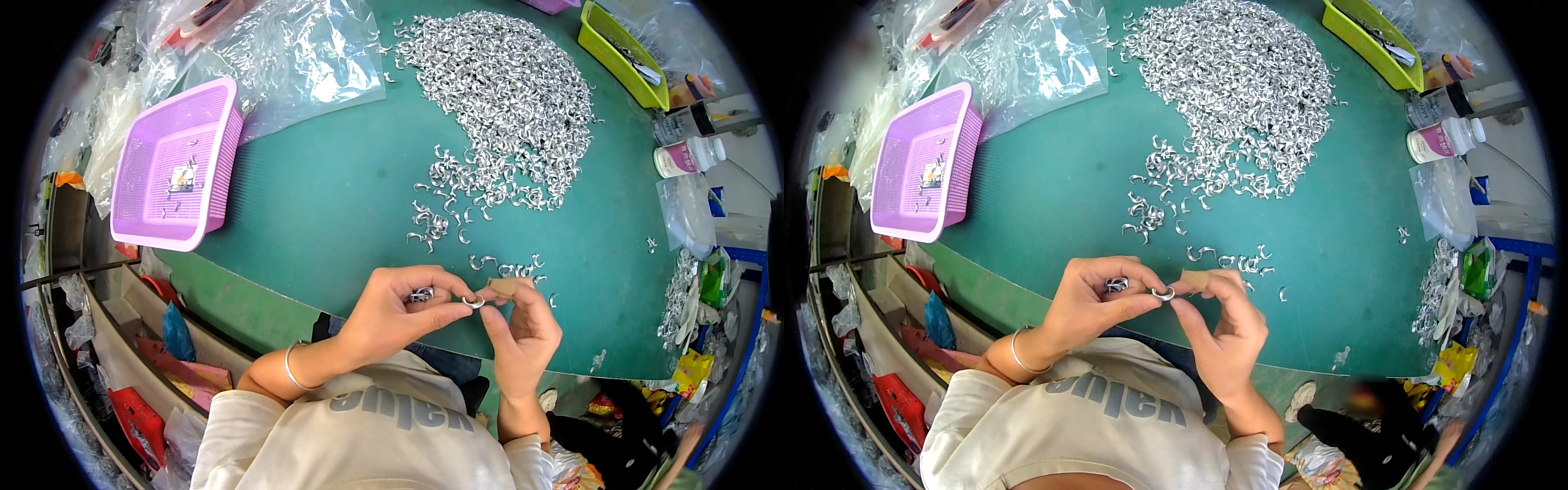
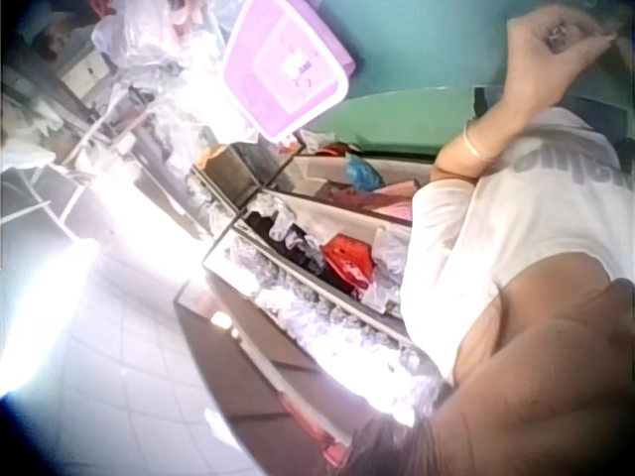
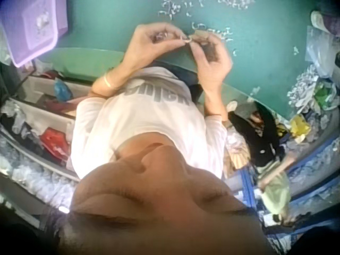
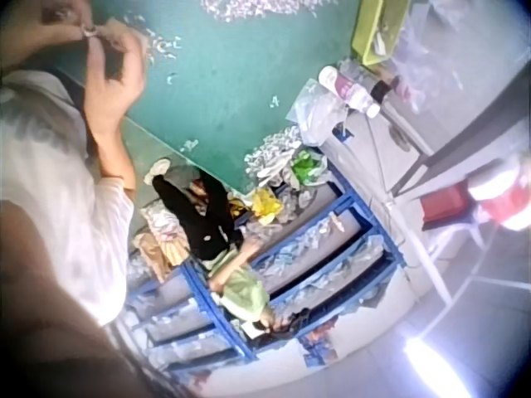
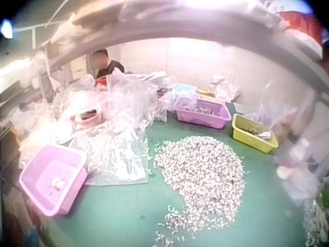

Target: The person picks up small silver metal components from a pile on a workbench and connects them to other small metal parts by hand.

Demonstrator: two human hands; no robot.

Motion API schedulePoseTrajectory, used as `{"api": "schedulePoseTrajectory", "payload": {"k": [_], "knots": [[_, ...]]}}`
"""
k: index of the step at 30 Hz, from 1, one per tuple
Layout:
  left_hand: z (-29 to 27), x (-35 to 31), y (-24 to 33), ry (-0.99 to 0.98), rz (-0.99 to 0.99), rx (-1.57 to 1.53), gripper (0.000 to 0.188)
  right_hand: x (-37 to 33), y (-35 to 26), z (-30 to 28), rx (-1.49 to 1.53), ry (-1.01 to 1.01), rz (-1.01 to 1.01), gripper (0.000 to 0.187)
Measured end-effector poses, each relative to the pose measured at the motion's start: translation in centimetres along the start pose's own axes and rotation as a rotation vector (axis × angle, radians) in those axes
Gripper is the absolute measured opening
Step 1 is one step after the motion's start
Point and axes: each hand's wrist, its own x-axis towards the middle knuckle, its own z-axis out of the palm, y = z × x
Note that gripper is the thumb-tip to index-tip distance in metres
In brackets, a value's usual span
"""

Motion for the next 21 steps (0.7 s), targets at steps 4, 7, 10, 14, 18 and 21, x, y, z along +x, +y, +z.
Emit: {"api": "schedulePoseTrajectory", "payload": {"k": [4,7,10,14,18,21], "knots": [[0.1,-0.4,0.4,-0.014,0.088,0.083,0.014,-0.8,0.0,-0.1,0.326,-0.055,0.128,0.021],[0.3,-0.9,0.8,-0.005,0.188,0.186,0.015,-0.9,-0.3,-0.2,0.294,-0.069,0.118,0.021],[0.5,-1.1,0.9,-0.001,0.222,0.199,0.016,-1.2,-0.6,-0.3,0.276,-0.059,0.095,0.021],[0.7,-1.2,1.0,0.035,0.255,0.178,0.015,-1.4,-0.7,-0.2,0.222,-0.048,0.032,0.021],[0.7,-1.5,1.2,0.027,0.250,0.175,0.015,-1.5,-0.9,-0.1,0.194,-0.055,0.012,0.022],[0.7,-1.5,1.1,0.019,0.242,0.177,0.015,-1.6,-0.9,-0.2,0.207,-0.049,0.005,0.021]]}}
